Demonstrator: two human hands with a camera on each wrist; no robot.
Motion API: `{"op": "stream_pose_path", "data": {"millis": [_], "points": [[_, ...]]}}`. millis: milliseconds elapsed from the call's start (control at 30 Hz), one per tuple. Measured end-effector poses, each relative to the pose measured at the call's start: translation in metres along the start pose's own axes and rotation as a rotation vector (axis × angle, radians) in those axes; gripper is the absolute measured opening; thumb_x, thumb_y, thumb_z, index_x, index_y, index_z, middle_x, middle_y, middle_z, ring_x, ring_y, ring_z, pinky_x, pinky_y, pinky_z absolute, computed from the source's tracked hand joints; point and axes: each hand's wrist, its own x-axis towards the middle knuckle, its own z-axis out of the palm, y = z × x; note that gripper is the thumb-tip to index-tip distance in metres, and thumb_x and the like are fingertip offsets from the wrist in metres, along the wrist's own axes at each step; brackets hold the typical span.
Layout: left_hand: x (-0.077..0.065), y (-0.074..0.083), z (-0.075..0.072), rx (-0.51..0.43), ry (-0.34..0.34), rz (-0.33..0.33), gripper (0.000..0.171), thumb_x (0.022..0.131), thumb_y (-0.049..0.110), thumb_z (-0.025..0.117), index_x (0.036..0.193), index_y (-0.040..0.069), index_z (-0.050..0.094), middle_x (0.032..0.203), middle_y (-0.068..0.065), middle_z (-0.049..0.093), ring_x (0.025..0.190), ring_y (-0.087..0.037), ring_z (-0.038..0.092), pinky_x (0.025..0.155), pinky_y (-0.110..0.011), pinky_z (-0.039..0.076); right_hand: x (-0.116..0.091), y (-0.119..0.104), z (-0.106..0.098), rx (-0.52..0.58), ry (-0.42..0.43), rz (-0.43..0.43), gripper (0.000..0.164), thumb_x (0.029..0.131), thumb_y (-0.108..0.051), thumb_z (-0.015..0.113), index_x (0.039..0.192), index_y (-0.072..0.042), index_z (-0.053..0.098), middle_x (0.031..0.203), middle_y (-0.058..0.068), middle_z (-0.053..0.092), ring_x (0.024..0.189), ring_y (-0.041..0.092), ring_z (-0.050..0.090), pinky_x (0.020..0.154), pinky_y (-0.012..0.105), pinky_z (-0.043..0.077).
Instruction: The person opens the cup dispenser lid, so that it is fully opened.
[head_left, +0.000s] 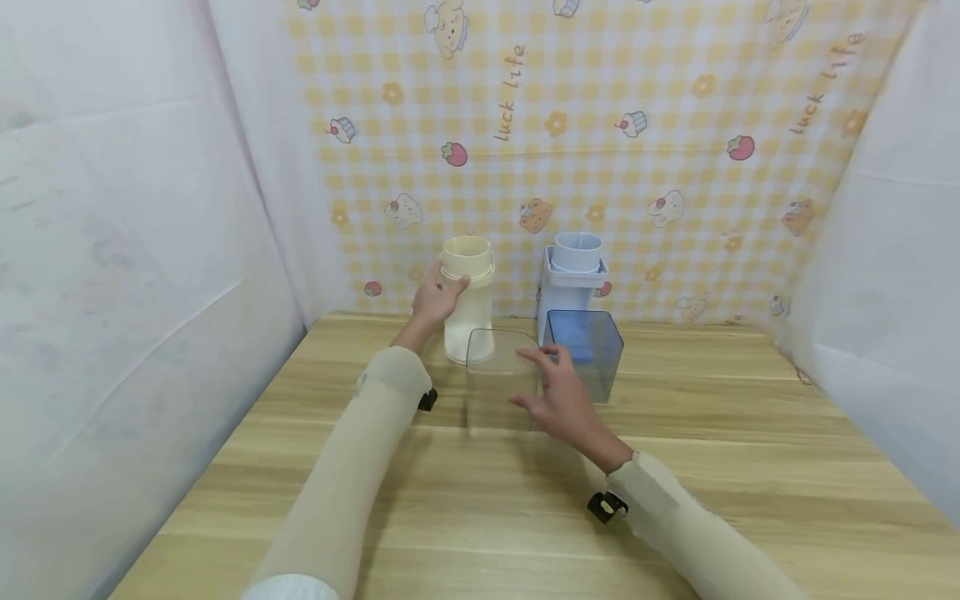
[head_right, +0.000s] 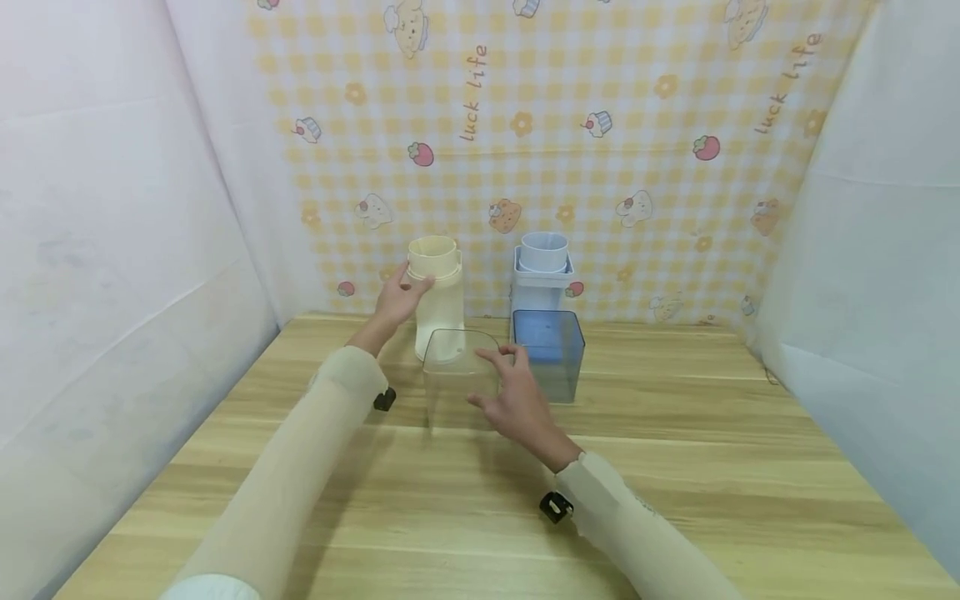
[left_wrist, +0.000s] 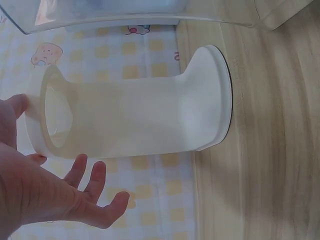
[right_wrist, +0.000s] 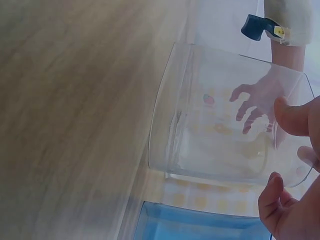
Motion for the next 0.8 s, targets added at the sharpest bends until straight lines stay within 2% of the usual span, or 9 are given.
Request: {"op": "stream_pose_path", "data": {"millis": [167,300,533,800], "points": [[0.009,0.000,-0.001,0.004,-0.003,-0.001,0.075,0.098,0.047,0.058,0.159,0.020,0.023,0.158,-0.013,0.034,0.140,-0.038,0.035,0.113,-0.060,0.022,0.007,-0.003,0.003,-0.028,-0.017,0.038,0.067,0.078,-0.022,0.087,0.138,-0.015,0.057,0.140,0.022,0.039,0.068,0.016,0.049,0.050,0.027,0.042],[0.015,0.000,-0.001,0.000,-0.037,-0.012,0.074,0.098,0.046,0.057,0.159,0.021,0.022,0.158,-0.013,0.033,0.141,-0.038,0.034,0.115,-0.062,0.016,0.012,-0.003,0.005,-0.065,-0.011,0.068,0.066,0.078,-0.024,0.086,0.137,-0.017,0.057,0.141,0.022,0.040,0.060,0.014,0.047,0.047,0.027,0.039],[0.027,0.004,-0.003,-0.039,-0.079,0.008,0.072,0.098,0.048,0.056,0.158,0.026,0.023,0.158,-0.011,0.034,0.140,-0.037,0.037,0.112,-0.059,0.027,0.028,-0.002,0.009,-0.149,0.052,0.055,0.063,0.076,-0.024,0.088,0.132,-0.017,0.061,0.134,0.017,0.048,0.058,0.016,0.050,0.044,0.029,0.039],[0.030,-0.002,0.000,-0.055,-0.075,0.026,0.070,0.099,0.044,0.058,0.157,0.021,0.027,0.156,-0.014,0.036,0.139,-0.038,0.037,0.111,-0.057,0.030,0.039,0.002,0.019,-0.197,0.049,0.045,0.063,0.075,-0.024,0.089,0.131,-0.016,0.063,0.121,0.013,0.056,0.054,0.014,0.046,0.044,0.027,0.040]]}}
